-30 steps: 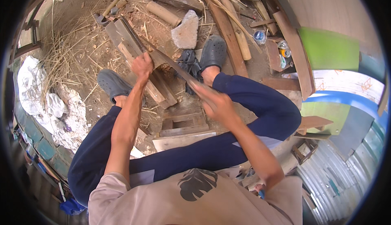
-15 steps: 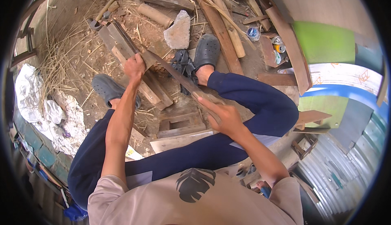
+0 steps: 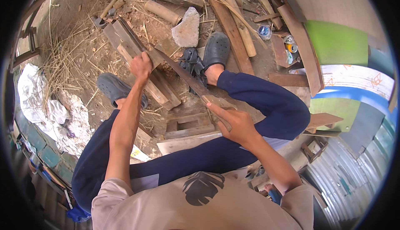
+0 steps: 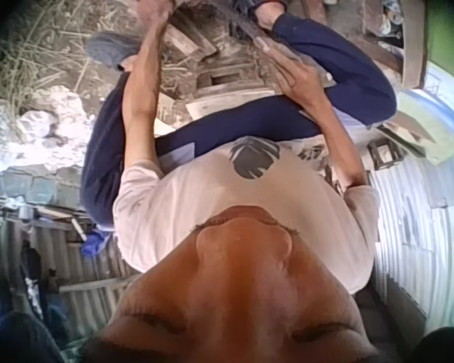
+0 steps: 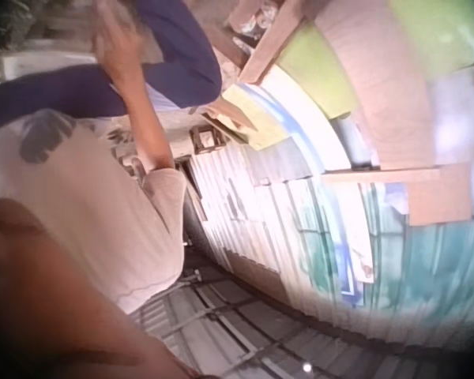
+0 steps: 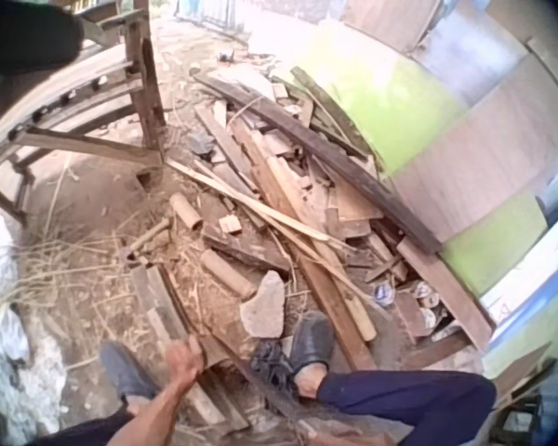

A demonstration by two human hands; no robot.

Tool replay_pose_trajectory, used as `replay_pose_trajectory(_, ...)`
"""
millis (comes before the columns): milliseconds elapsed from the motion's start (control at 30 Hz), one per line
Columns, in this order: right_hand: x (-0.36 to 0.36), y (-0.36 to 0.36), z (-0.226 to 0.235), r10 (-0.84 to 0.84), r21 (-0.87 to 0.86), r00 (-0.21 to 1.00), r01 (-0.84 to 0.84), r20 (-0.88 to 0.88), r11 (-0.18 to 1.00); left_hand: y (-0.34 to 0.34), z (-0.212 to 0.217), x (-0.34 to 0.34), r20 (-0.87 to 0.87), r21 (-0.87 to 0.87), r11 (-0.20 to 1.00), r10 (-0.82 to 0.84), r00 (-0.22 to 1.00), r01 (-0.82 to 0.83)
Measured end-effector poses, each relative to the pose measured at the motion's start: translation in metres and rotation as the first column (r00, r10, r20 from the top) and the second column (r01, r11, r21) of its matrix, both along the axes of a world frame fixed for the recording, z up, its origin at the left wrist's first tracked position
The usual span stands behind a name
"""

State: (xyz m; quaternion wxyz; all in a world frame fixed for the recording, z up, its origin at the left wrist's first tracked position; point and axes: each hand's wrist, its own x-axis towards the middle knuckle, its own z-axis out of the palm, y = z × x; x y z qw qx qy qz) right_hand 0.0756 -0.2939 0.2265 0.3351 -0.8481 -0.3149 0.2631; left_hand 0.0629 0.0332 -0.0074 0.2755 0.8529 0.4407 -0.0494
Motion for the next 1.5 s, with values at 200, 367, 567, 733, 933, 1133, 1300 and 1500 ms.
replay_pose_trajectory(200,0.047,0.083,-0.110,0.027,0.178,0.999,-0.030,0.019,0.984,-0.003,-0.005,0.007,0.018,0.009,0.999,-0.041,0.999,0.041)
replay_pose_trajectory(367,0.023,0.077,-0.058,0.057,-0.109,0.997,-0.052,0.044,0.993,0.004,-0.003,0.004,0.011,-0.008,1.000,0.006,1.000,-0.006)
replay_pose_trajectory(567,-0.009,0.001,0.000,-0.049,0.031,0.999,0.049,-0.012,0.998,0.003,0.007,0.000,0.050,0.021,0.999,0.034,0.998,-0.035)
replay_pose_trajectory(733,0.043,0.084,-0.114,-0.013,0.159,0.999,0.018,-0.032,0.987,-0.004,-0.004,0.008,-0.033,-0.018,0.999,-0.034,0.999,0.033)
replay_pose_trajectory(933,0.024,0.122,-0.090,-0.051,-0.016,0.999,0.051,0.008,0.999,-0.003,-0.002,0.006,0.003,-0.027,1.000,0.010,1.000,-0.010)
replay_pose_trajectory(1133,-0.006,0.098,-0.005,-0.130,-0.113,0.989,0.121,-0.072,0.986,0.000,-0.007,-0.004,0.030,-0.006,1.000,0.001,1.000,-0.001)
replay_pose_trajectory(1300,-0.031,0.052,0.068,-0.227,0.013,0.973,0.228,-0.044,0.974,-0.006,0.007,0.000,0.044,-0.071,0.997,-0.010,0.999,0.014)
replay_pose_trajectory(1500,-0.017,0.017,0.089,-0.418,0.295,0.900,0.369,0.122,0.881,-0.030,0.009,0.009,0.176,0.083,0.995,-0.067,0.982,0.053)
